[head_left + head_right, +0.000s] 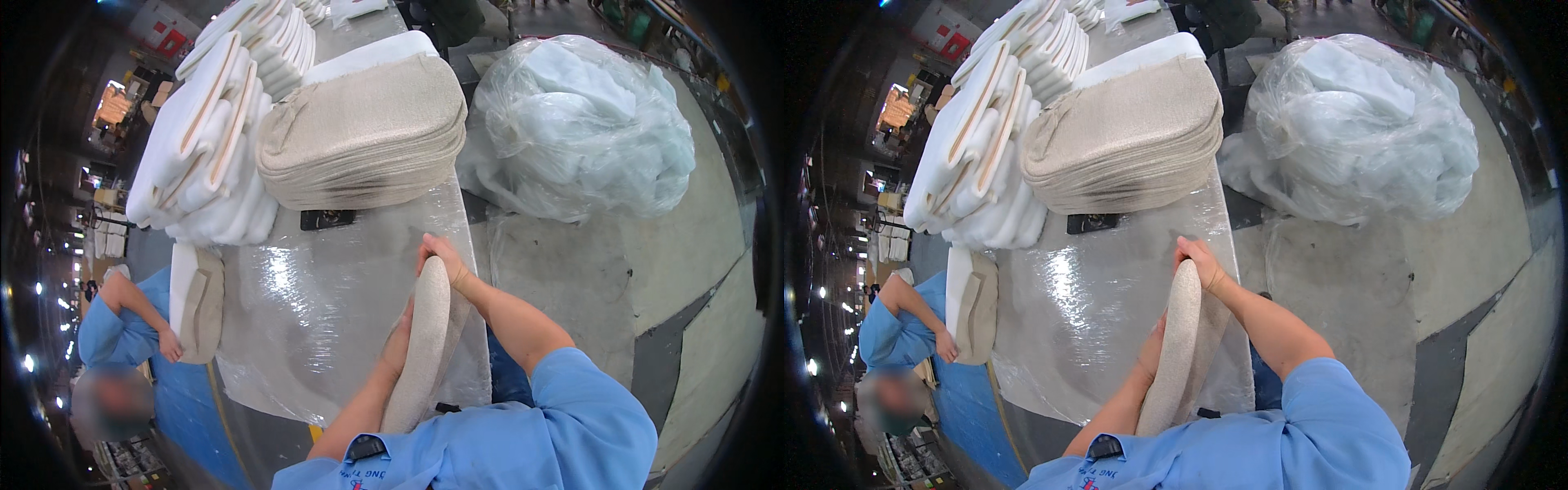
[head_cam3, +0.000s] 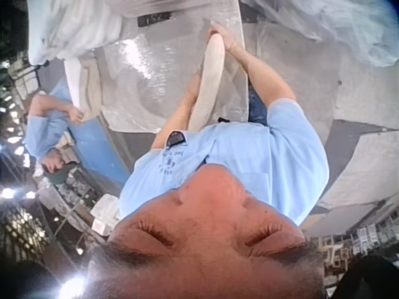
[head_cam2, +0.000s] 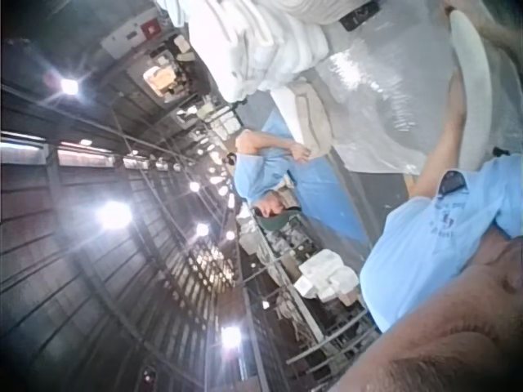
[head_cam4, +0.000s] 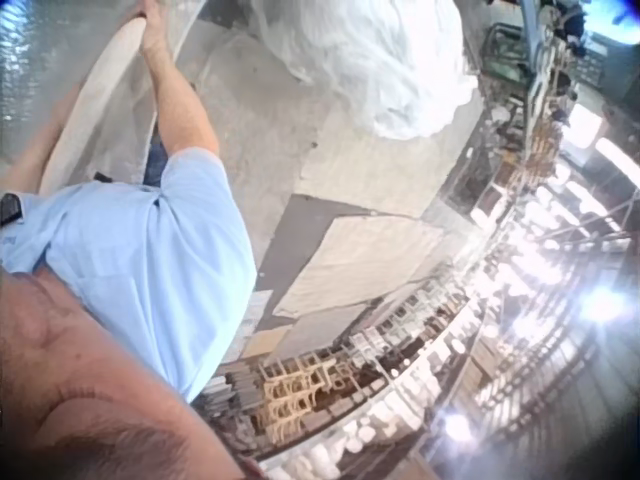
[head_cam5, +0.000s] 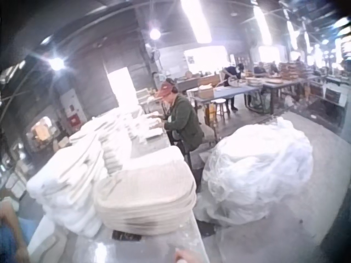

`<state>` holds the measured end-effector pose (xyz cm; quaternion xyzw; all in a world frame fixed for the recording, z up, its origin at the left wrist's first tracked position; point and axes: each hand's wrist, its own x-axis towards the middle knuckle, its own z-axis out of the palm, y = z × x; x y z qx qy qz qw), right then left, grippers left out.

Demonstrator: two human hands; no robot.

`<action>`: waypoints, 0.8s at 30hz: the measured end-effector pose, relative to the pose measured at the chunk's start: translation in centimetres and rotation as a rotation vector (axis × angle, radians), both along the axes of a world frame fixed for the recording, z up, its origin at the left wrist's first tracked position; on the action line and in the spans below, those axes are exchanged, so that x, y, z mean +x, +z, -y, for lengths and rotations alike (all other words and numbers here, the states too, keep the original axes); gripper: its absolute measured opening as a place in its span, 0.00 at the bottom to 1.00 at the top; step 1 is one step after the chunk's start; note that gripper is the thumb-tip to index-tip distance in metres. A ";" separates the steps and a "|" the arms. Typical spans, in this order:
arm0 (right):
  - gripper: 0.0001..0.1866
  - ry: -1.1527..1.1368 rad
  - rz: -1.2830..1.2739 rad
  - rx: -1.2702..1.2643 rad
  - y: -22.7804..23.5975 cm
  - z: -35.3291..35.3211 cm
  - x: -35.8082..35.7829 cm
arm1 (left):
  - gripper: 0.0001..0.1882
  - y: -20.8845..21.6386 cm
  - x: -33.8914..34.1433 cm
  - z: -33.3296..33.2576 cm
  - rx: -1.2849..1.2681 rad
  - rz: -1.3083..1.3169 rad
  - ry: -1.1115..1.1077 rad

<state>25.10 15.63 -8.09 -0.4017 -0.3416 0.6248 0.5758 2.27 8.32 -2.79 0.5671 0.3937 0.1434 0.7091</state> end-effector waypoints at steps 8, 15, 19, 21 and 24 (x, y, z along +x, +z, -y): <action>0.36 -0.244 0.205 -0.129 -0.6 -1.1 -2.2 | 0.36 1.9 -6.0 -0.6 -0.025 -0.290 0.003; 0.37 -0.578 0.056 -0.305 -0.7 2.9 -0.9 | 0.36 8.1 -22.5 11.9 -0.224 -0.078 0.663; 0.37 -0.522 -0.113 -0.355 2.1 5.5 -1.9 | 0.34 4.8 -21.1 18.7 -0.156 0.235 1.111; 0.39 -0.416 -0.009 -0.260 3.5 5.9 -0.1 | 0.34 2.8 -18.8 18.8 -0.132 0.356 1.261; 0.44 -0.253 0.226 -0.007 6.4 6.1 1.3 | 0.37 2.1 -16.9 19.0 -0.215 0.484 1.333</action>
